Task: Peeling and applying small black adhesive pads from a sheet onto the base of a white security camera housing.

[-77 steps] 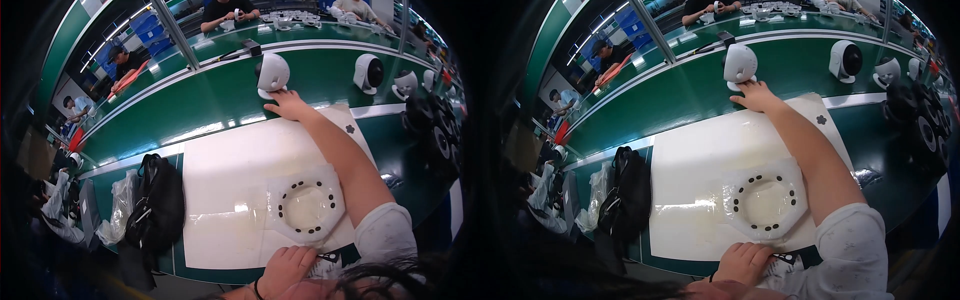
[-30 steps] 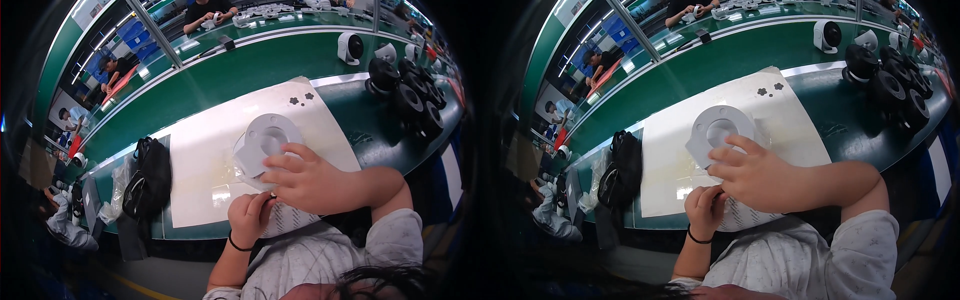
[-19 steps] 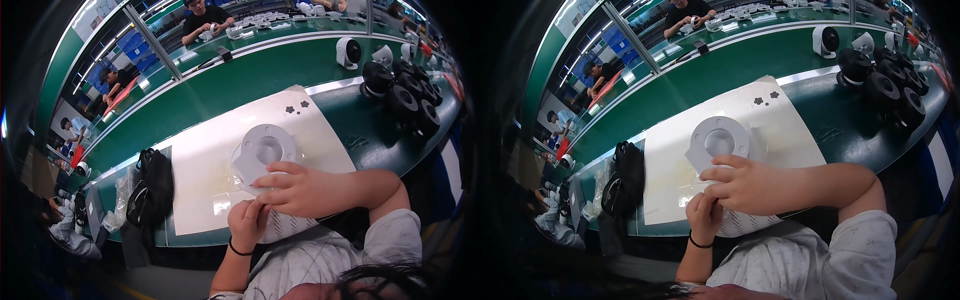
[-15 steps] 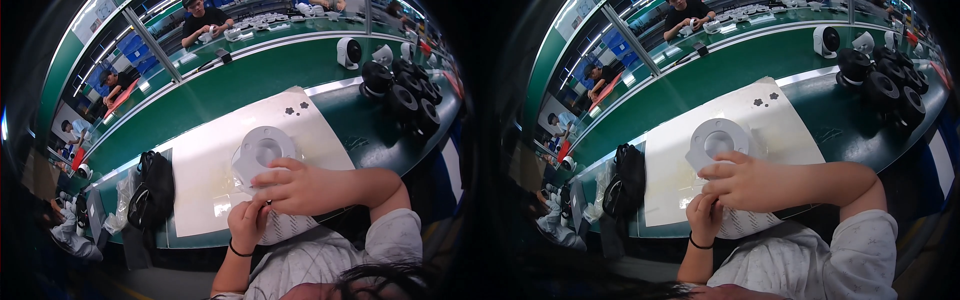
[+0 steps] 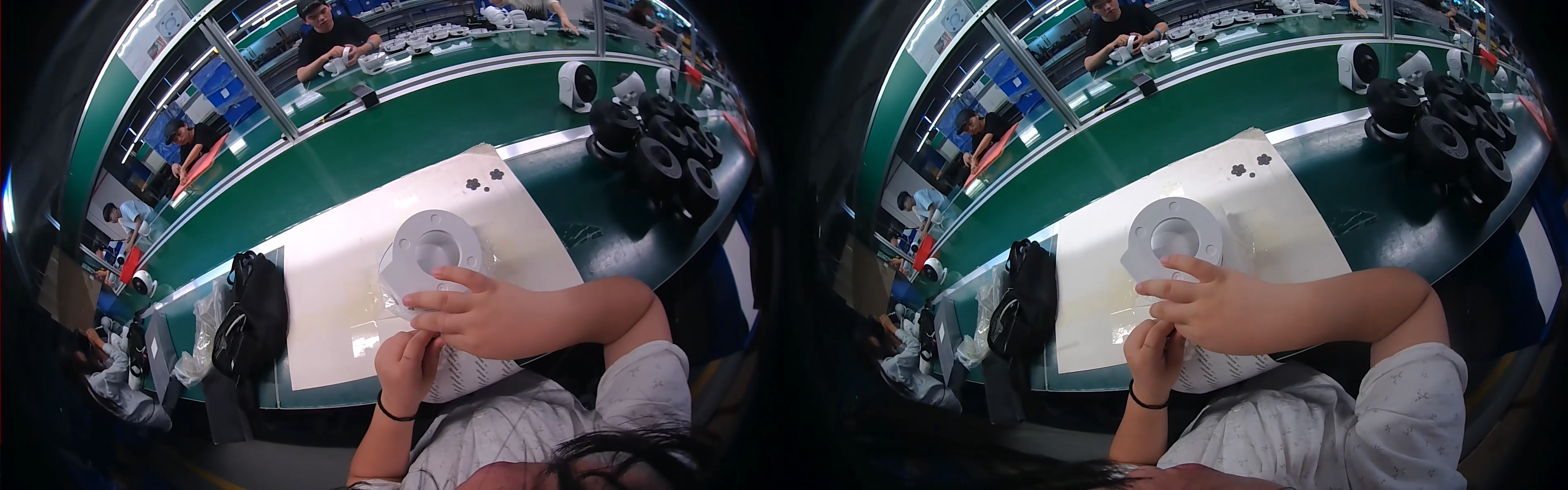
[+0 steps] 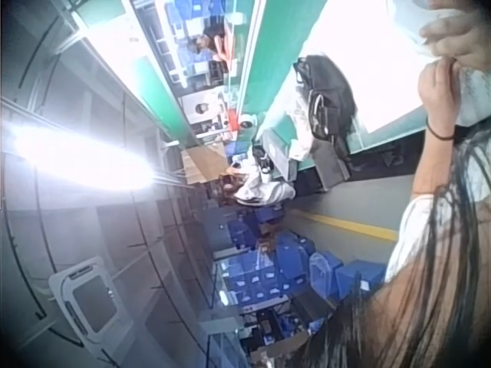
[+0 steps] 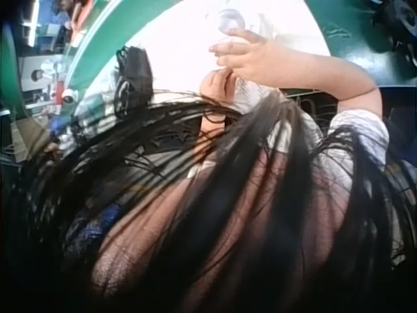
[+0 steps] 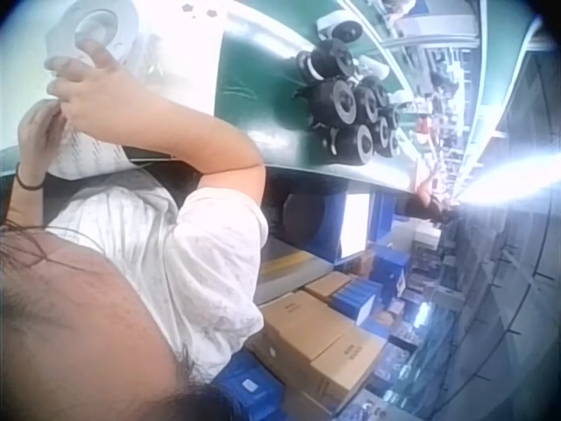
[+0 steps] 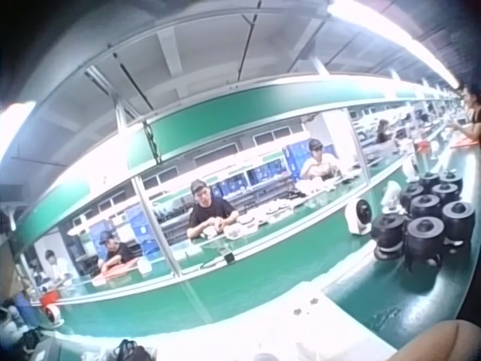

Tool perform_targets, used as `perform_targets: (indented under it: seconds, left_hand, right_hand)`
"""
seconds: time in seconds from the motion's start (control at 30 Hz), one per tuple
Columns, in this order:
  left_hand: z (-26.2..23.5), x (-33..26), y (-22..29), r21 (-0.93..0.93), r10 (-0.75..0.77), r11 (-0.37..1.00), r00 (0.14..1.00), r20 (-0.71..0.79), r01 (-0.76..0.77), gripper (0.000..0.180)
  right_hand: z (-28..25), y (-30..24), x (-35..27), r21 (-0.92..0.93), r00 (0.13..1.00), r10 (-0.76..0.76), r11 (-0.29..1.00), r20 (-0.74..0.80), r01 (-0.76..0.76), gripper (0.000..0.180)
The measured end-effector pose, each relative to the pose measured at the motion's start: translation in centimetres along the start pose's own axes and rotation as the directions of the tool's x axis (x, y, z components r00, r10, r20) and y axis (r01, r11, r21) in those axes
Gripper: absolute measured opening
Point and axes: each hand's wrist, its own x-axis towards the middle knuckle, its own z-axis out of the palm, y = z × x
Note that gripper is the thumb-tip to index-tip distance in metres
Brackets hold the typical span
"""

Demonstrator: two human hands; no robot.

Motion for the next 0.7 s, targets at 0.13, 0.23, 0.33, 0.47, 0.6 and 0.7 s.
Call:
perform_targets:
  seconds: [0.13, 0.23, 0.33, 0.47, 0.6, 0.7]
  left_hand:
    - [0.1, -0.3, -0.2, 0.013, -0.01, 1.0, 1.0, 0.018, 0.009, 0.018]
    - [-0.1, 0.1, 0.1, -0.011, -0.03, 0.999, 0.999, 0.026, 0.03, 0.018]
    - [-0.3, -0.1, -0.1, -0.019, -0.057, 0.998, 0.997, 0.049, 0.058, 0.017]
    - [0.1, 0.0, -0.2, -0.027, -0.085, 0.996, 0.995, 0.056, 0.086, 0.017]
    - [-0.1, 0.1, -0.3, -0.016, -0.068, 0.998, 0.996, 0.065, 0.069, 0.019]
    - [0.0, 0.2, -0.2, -0.031, -0.062, 0.997, 0.996, 0.071, 0.064, 0.018]
  right_hand:
    - [-0.1, 0.1, 0.0, 0.026, 0.999, -0.003, 1.0, 0.047, 0.002, 0.014]
    - [0.0, 0.3, -0.1, 0.036, 0.999, -0.031, 0.999, 0.032, 0.03, 0.015]
    - [-0.4, 1.4, 0.0, 0.214, 0.997, -0.055, 0.975, -0.057, 0.066, 0.01]
    - [-0.7, 4.7, 0.3, 0.599, 0.899, 0.373, 0.782, -0.229, -0.172, 0.002]
    - [2.1, 7.3, 0.2, 0.872, 0.65, 0.745, 0.408, -0.147, -0.27, 0.007]
    - [3.0, 7.7, 0.1, 0.883, 0.637, 0.768, 0.339, -0.062, -0.323, 0.009]
